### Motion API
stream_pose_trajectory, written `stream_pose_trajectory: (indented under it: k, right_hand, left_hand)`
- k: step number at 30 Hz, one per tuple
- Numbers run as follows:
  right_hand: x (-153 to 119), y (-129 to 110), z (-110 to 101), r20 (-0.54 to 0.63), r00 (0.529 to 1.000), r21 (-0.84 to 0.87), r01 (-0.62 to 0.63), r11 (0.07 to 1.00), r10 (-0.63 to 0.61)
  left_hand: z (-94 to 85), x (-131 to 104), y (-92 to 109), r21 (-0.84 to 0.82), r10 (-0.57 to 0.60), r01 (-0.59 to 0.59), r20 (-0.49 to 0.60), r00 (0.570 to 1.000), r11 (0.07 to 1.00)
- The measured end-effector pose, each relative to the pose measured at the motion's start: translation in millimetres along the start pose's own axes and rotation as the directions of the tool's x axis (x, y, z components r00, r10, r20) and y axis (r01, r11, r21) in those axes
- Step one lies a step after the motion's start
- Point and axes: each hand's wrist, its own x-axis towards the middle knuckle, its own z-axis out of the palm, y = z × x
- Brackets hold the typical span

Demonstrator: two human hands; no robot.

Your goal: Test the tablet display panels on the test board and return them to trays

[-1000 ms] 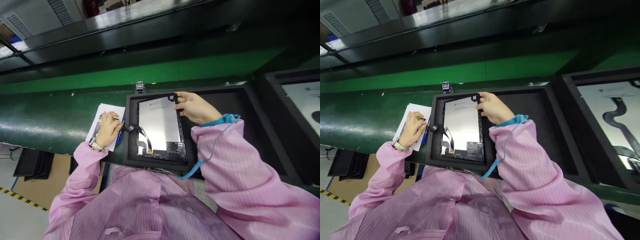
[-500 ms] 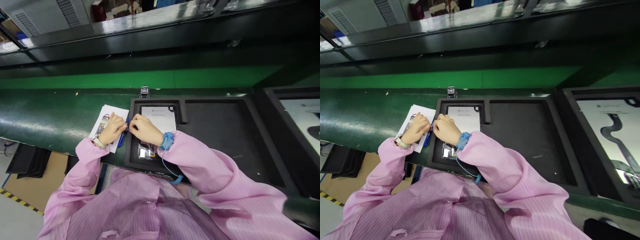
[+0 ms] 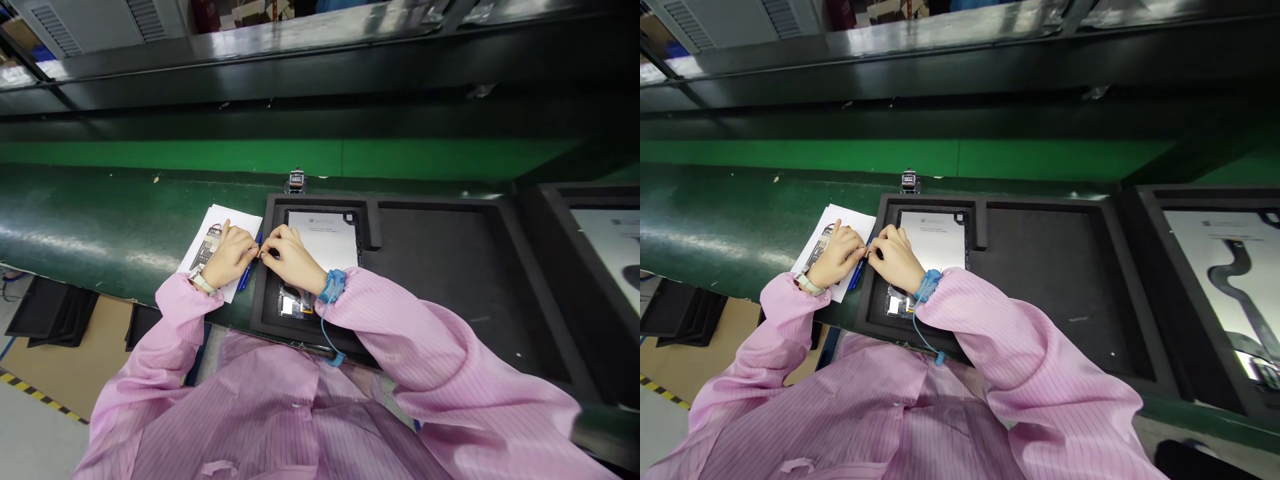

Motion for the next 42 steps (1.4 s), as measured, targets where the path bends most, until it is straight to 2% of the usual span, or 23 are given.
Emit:
stream_pose_trajectory:
  k: [6,8,9,10,11,12,13,14,16,17,18,19,20,21,23,28,33,36,38,40,42]
  right_hand:
    - [2.7,4.5,-5.6,0.014,1.0,0.035,0.01,0.999,-0.011]
    - [5.3,9.5,-16.0,0.026,1.0,0.046,0.009,0.999,-0.011]
    - [7.0,13.5,-23.7,0.023,1.0,0.046,0.001,0.999,-0.002]
    - [8.7,18.7,-32.9,0.008,1.0,0.038,-0.016,0.999,0.016]
    - [10.5,24.9,-43.0,-0.023,0.999,0.021,-0.041,0.999,0.042]
    - [12.0,31.7,-53.5,-0.067,0.995,-0.006,-0.074,0.997,0.073]
    - [13.2,38.7,-63.5,-0.12,0.987,-0.044,-0.111,0.993,0.106]
    - [13.9,45.3,-72.1,-0.172,0.976,-0.087,-0.15,0.985,0.134]
    - [13.9,55.4,-82.9,-0.24,0.957,-0.181,-0.208,0.961,0.162]
    - [13.3,58.3,-84.4,-0.25,0.955,-0.228,-0.221,0.948,0.162]
    - [12.6,59.6,-83.7,-0.247,0.957,-0.272,-0.222,0.936,0.155]
    - [11.8,59.7,-81.1,-0.235,0.961,-0.311,-0.214,0.926,0.143]
    - [11.3,58.7,-77.6,-0.221,0.967,-0.346,-0.201,0.916,0.129]
    - [11.0,57.1,-73.7,-0.21,0.971,-0.375,-0.189,0.907,0.116]
    - [11.8,53.7,-67.6,-0.2,0.975,-0.415,-0.178,0.892,0.102]
    - [20.3,53.7,-69.3,-0.221,0.969,-0.43,-0.2,0.881,0.113]
    - [30.4,61.9,-77.8,-0.234,0.964,-0.388,-0.208,0.898,0.122]
    - [30.6,59.2,-85.0,-0.23,0.966,-0.361,-0.201,0.911,0.122]
    - [25.5,50.4,-92.5,-0.263,0.961,-0.342,-0.178,0.923,0.088]
    - [15.8,36.6,-101.8,-0.332,0.943,-0.311,-0.145,0.939,0.036]
    - [1.7,21.0,-112.2,-0.4,0.916,-0.267,-0.115,0.957,-0.001]
  left_hand:
    - [0.0,2.2,-0.3,-0.061,-0.041,0.039,-0.031,0.999,0.997]
    - [1.3,2.2,-5.1,-0.136,-0.141,0.121,-0.145,0.979,0.983]
    - [2.0,1.7,-6.8,-0.179,-0.23,0.187,-0.258,0.938,0.966]
    - [2.8,0.7,-6.8,-0.222,-0.322,0.252,-0.388,0.864,0.942]
    - [3.6,-0.8,-4.5,-0.257,-0.391,0.298,-0.509,0.767,0.919]
    - [4.5,-3.0,0.7,-0.275,-0.419,0.316,-0.6,0.682,0.908]
    - [5.7,-5.6,9.1,-0.268,-0.403,0.302,-0.65,0.644,0.915]
    - [7.4,-8.8,20.3,-0.242,-0.353,0.257,-0.656,0.667,0.936]
    - [13.1,-16.1,48.5,-0.193,-0.206,0.118,-0.539,0.817,0.974]
    - [17.3,-20.0,63.2,-0.198,-0.15,0.071,-0.418,0.896,0.978]
    - [22.2,-23.6,76.8,-0.217,-0.122,0.06,-0.28,0.952,0.974]
    - [27.6,-26.7,88.4,-0.234,-0.113,0.074,-0.154,0.982,0.969]
    - [33.0,-29.2,97.5,-0.25,-0.122,0.106,-0.048,0.991,0.963]
    - [38.1,-30.9,103.9,-0.262,-0.147,0.148,0.025,0.989,0.954]
    - [45.7,-31.6,109.3,-0.294,-0.211,0.232,0.101,0.972,0.927]
    - [49.1,-25.9,98.4,-0.459,-0.357,0.39,0.16,0.92,0.799]
    - [43.4,-20.1,85.3,-0.652,-0.422,0.44,0.198,0.885,0.617]
    - [36.6,-14.5,84.6,-0.726,-0.497,0.45,0.171,0.851,0.52]
    - [31.7,-9.4,87.2,-0.775,-0.584,0.459,0.145,0.799,0.434]
    - [27.6,-3.9,91.8,-0.807,-0.633,0.477,0.173,0.754,0.348]
    - [23.8,1.0,97.2,-0.827,-0.608,0.488,0.242,0.756,0.279]
